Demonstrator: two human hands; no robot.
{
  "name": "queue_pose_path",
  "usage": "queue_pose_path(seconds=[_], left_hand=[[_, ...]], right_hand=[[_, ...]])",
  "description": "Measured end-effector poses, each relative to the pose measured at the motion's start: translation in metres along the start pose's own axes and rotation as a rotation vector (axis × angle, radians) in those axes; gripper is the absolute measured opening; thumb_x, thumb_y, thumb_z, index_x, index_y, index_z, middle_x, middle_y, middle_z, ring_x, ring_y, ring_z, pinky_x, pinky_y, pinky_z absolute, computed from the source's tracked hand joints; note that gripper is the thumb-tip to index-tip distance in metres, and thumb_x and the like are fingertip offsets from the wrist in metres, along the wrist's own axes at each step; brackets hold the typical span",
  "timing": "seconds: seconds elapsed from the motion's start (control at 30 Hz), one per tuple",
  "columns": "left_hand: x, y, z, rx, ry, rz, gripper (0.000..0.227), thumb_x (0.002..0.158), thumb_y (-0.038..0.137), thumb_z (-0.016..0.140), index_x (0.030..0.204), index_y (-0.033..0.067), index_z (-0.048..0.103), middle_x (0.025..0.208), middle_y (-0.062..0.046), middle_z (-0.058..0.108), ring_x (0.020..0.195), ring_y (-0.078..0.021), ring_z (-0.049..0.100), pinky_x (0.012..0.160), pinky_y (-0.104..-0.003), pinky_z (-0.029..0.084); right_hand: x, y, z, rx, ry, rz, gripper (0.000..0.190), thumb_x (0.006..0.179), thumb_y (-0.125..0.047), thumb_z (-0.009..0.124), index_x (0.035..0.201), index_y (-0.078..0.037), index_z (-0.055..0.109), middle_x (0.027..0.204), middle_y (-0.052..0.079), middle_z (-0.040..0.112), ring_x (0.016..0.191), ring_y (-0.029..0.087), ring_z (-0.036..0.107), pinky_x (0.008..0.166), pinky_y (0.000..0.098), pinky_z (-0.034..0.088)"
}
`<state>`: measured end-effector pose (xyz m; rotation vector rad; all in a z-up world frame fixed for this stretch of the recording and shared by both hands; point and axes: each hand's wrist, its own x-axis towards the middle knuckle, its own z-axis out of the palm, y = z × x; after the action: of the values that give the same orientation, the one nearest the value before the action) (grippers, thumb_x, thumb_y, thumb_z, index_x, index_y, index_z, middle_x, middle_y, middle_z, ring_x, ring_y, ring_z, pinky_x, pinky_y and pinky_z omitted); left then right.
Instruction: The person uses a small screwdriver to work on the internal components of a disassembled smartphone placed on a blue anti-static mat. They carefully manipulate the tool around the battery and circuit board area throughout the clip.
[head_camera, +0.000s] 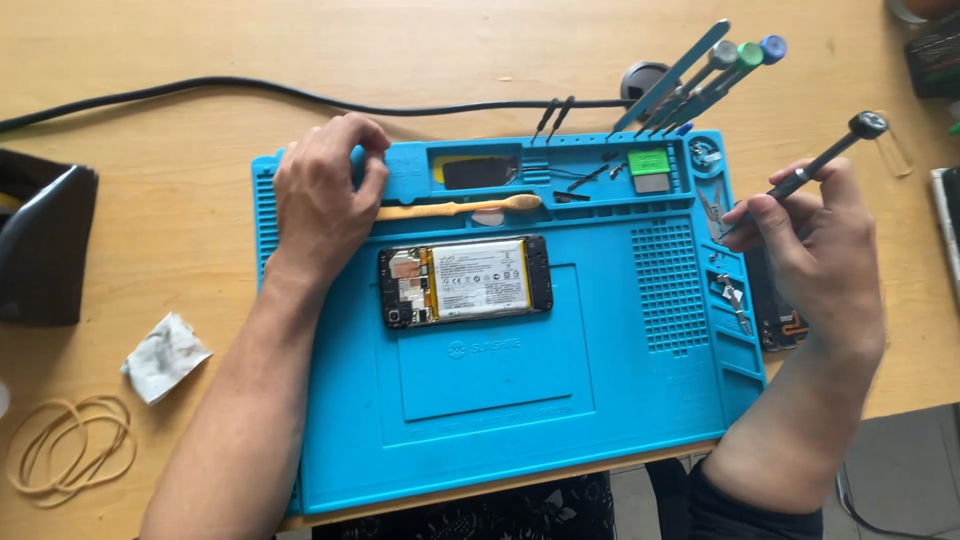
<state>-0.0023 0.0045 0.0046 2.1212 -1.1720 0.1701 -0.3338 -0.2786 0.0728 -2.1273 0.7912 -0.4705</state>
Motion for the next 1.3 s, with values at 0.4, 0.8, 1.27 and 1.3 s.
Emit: queue_pose_path(seconds=[0.4, 0.8, 1.27, 1.3], left_hand=[[-0.002, -0.003, 0.002, 0.029, -0.001, 0.018, 0.008, 0.099, 0.012, 0.061, 0.105, 0.0135, 0.065, 0.097, -0.004, 0.071, 0.083, -0.0257, 0.063, 0.073, -0.043, 0.044], [-0.002, -0.003, 0.003, 0.025, 0.021, 0.015, 0.007, 0.097, 0.012, 0.061, 0.102, 0.0156, 0.065, 0.094, 0.0, 0.07, 0.082, -0.0246, 0.061, 0.074, -0.043, 0.043], [0.0, -0.004, 0.004, 0.025, 0.025, 0.036, 0.008, 0.095, 0.012, 0.059, 0.101, 0.016, 0.062, 0.092, -0.001, 0.069, 0.082, -0.0249, 0.063, 0.073, -0.043, 0.045], [-0.001, -0.004, 0.004, 0.025, 0.022, 0.037, 0.007, 0.095, 0.012, 0.059, 0.101, 0.0156, 0.062, 0.092, -0.002, 0.069, 0.081, -0.0245, 0.063, 0.073, -0.043, 0.045]], right_hand=[[0.004, -0.002, -0.002, -0.055, -0.067, 0.173, 0.012, 0.123, -0.01, 0.04, 0.127, -0.006, 0.03, 0.086, 0.026, 0.065, 0.064, 0.033, 0.067, 0.063, 0.0379, 0.056], [0.005, -0.007, 0.0, 0.082, -0.077, 0.276, 0.008, 0.122, -0.015, 0.029, 0.122, -0.011, 0.022, 0.081, 0.036, 0.063, 0.066, 0.043, 0.07, 0.06, 0.0464, 0.062], [-0.008, -0.004, 0.046, 0.153, 0.091, -0.43, 0.02, 0.124, -0.015, 0.047, 0.13, 0.005, 0.046, 0.118, 0.027, 0.061, 0.113, 0.04, 0.07, 0.102, 0.0454, 0.06], [-0.012, -0.008, 0.056, 0.16, 0.114, -0.477, 0.021, 0.12, -0.01, 0.053, 0.125, 0.01, 0.056, 0.114, 0.026, 0.063, 0.103, 0.036, 0.071, 0.093, 0.043, 0.062]])
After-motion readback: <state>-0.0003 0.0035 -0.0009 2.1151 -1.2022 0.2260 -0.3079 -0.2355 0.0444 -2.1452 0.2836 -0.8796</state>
